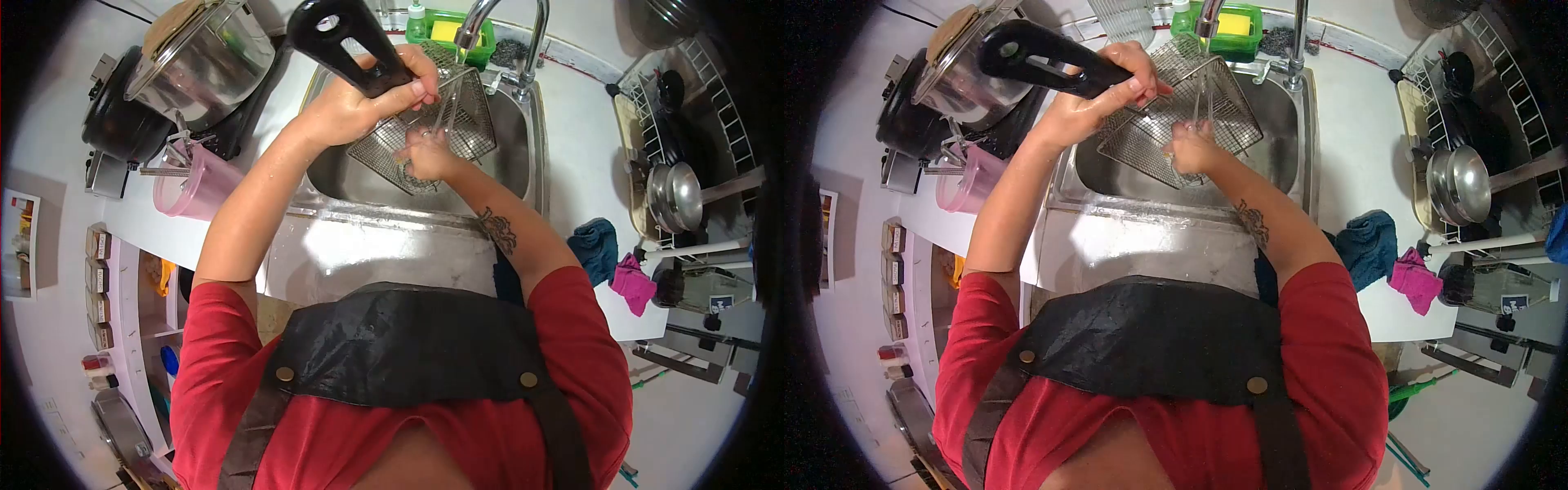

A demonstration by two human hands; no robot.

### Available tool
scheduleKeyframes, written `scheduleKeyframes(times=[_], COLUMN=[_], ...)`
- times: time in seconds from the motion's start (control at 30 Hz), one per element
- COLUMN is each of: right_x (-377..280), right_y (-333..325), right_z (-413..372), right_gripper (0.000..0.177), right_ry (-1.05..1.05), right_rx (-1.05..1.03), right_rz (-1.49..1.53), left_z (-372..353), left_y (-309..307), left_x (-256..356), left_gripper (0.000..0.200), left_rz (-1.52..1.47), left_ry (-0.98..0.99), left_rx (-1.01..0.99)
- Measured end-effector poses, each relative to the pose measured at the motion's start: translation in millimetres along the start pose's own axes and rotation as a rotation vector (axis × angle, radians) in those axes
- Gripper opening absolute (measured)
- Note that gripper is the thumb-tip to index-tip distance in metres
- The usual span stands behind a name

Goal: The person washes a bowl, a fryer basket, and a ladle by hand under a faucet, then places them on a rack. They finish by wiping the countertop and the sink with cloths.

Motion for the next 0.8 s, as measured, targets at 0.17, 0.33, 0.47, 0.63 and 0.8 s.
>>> scheduleKeyframes(times=[0.17, 0.33, 0.47, 0.63, 0.8], right_x=[1, 22, 4, -16, 1], right_y=[20, 30, 12, 16, 22], right_z=[2, 9, 10, 14, 18], right_gripper=[0.016, 0.03, 0.046, 0.05, 0.041], right_ry=[-0.15, -0.111, 0.075, -0.003, 0.108], right_rx=[-0.032, -0.172, -0.056, -0.042, -0.013], right_rz=[0.091, 0.481, 0.138, 0.053, 0.131], left_z=[1, 2, 7, 6, 4], left_y=[2, 3, 14, 18, 19], left_x=[-1, -13, -12, -15, -10], left_gripper=[0.014, 0.014, 0.013, 0.01, 0.008], left_rz=[0.127, 0.062, 0.071, 0.107, 0.063], left_ry=[-0.005, -0.035, -0.055, -0.055, -0.035], left_rx=[0.031, 0.082, 0.073, 0.087, 0.091])
Point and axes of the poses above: each hand's wrist, its own z-axis towards the middle knuckle, its own y-axis out of the palm, x = y × z, the point moved 8 cm from there along z, towards the middle knuckle, and after that the axes turned 11 degrees about -z, right-handed, at the moved point
